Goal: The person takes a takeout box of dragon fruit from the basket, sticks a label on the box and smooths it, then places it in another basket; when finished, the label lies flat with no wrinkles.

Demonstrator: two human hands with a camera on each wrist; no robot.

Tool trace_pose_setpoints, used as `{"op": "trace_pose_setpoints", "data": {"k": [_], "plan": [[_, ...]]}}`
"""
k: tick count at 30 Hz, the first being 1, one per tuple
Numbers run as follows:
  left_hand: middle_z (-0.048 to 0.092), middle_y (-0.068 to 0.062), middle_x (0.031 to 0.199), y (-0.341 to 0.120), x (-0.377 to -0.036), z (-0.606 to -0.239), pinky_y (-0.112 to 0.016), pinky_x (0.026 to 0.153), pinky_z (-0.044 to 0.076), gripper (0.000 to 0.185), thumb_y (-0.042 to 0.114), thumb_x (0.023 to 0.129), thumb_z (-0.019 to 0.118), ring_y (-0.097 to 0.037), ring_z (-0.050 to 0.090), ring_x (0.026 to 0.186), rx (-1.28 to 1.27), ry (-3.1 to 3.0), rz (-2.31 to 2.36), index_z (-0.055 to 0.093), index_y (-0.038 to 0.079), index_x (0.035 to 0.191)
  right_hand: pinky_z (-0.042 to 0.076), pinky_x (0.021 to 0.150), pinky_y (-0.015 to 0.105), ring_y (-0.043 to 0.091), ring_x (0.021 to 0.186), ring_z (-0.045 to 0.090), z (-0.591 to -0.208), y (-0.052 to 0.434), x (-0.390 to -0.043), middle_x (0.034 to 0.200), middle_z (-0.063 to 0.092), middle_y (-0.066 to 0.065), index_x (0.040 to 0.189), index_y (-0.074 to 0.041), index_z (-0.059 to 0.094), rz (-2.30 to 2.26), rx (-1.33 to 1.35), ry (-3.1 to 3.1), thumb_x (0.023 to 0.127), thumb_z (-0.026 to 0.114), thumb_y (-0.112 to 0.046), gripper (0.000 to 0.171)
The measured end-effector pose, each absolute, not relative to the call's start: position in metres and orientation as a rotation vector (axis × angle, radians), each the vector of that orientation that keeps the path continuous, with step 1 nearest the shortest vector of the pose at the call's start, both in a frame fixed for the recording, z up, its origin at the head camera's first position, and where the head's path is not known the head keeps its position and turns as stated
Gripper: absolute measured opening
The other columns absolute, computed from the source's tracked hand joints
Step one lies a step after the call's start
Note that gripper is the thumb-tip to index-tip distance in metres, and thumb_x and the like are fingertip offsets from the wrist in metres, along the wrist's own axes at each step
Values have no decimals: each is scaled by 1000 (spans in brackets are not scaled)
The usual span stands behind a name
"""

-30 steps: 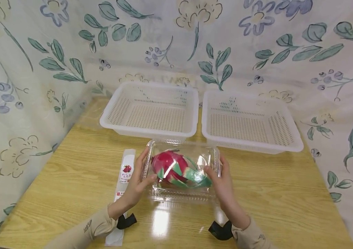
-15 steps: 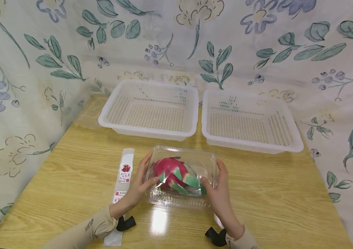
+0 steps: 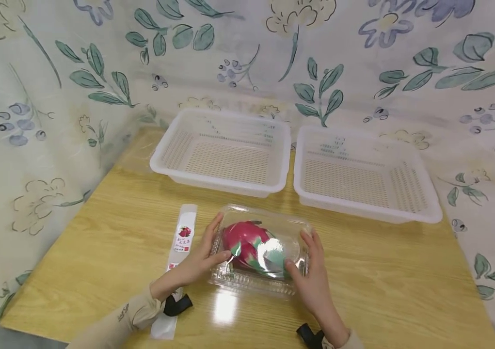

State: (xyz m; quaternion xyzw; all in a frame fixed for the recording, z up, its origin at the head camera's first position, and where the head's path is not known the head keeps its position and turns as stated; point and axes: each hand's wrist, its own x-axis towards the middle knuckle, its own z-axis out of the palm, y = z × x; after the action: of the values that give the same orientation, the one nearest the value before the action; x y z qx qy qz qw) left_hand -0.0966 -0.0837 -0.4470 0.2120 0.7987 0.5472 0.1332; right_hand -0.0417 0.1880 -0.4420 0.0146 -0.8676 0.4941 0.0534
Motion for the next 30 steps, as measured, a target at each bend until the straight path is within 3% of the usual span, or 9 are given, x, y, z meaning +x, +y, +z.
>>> {"op": "trace_pose_setpoints", "data": {"k": [4,9,12,16,21,25,30], "plan": [[-2,-11,165,-94,-98,-445,-69,111,22,77,37,99,51,-46,15,147,624,2221,1644,4,18,157,17,95,85,58,138,22,-439,190,-41,162,9,19,148,-11,31,1512,-20,-2666,91,63,-12,66],[33,-18,155,-115,-98,-444,-63,105,39,48,22,103,43,-45,40,136,432,2333,1826,34,10,149,17,95,85,58,141,16,-436,192,-40,163,9,15,149,-15,31,1522,-81,-2703,91,64,-17,67],[44,-23,147,-128,-101,-450,-60,105,41,43,19,102,47,-43,45,133,206,2442,1890,42,7,144,17,96,85,56,142,14,-436,194,-39,164,9,13,150,-16,31,1530,-117,-2707,90,65,-17,68],[45,-27,144,-141,-102,-462,-57,104,43,50,12,95,60,-47,47,129,-2,2562,1824,43,4,142,16,97,84,55,143,13,-435,194,-38,164,9,11,150,-17,31,1546,-146,-2709,91,65,-17,68],[48,-29,136,-150,-102,-473,-50,100,49,76,-6,75,74,-46,53,119,-78,2728,1618,40,-1,143,17,96,84,58,141,14,-433,191,-37,164,9,13,150,-18,29,1537,-136,-2726,91,65,-19,69],[52,-27,125,-157,-102,-475,-47,91,54,90,-14,65,77,-40,59,106,-126,2778,1521,38,0,145,18,98,83,57,142,14,-434,187,-37,164,9,13,151,-19,29,1547,-142,-2731,91,65,-20,70],[55,-24,111,-163,-105,-470,-35,71,57,96,-17,62,77,-29,60,87,-153,2817,1423,35,-1,147,17,98,84,57,142,13,-436,183,-39,164,9,13,151,-19,28,1563,-152,-2727,91,66,-19,71]]}}
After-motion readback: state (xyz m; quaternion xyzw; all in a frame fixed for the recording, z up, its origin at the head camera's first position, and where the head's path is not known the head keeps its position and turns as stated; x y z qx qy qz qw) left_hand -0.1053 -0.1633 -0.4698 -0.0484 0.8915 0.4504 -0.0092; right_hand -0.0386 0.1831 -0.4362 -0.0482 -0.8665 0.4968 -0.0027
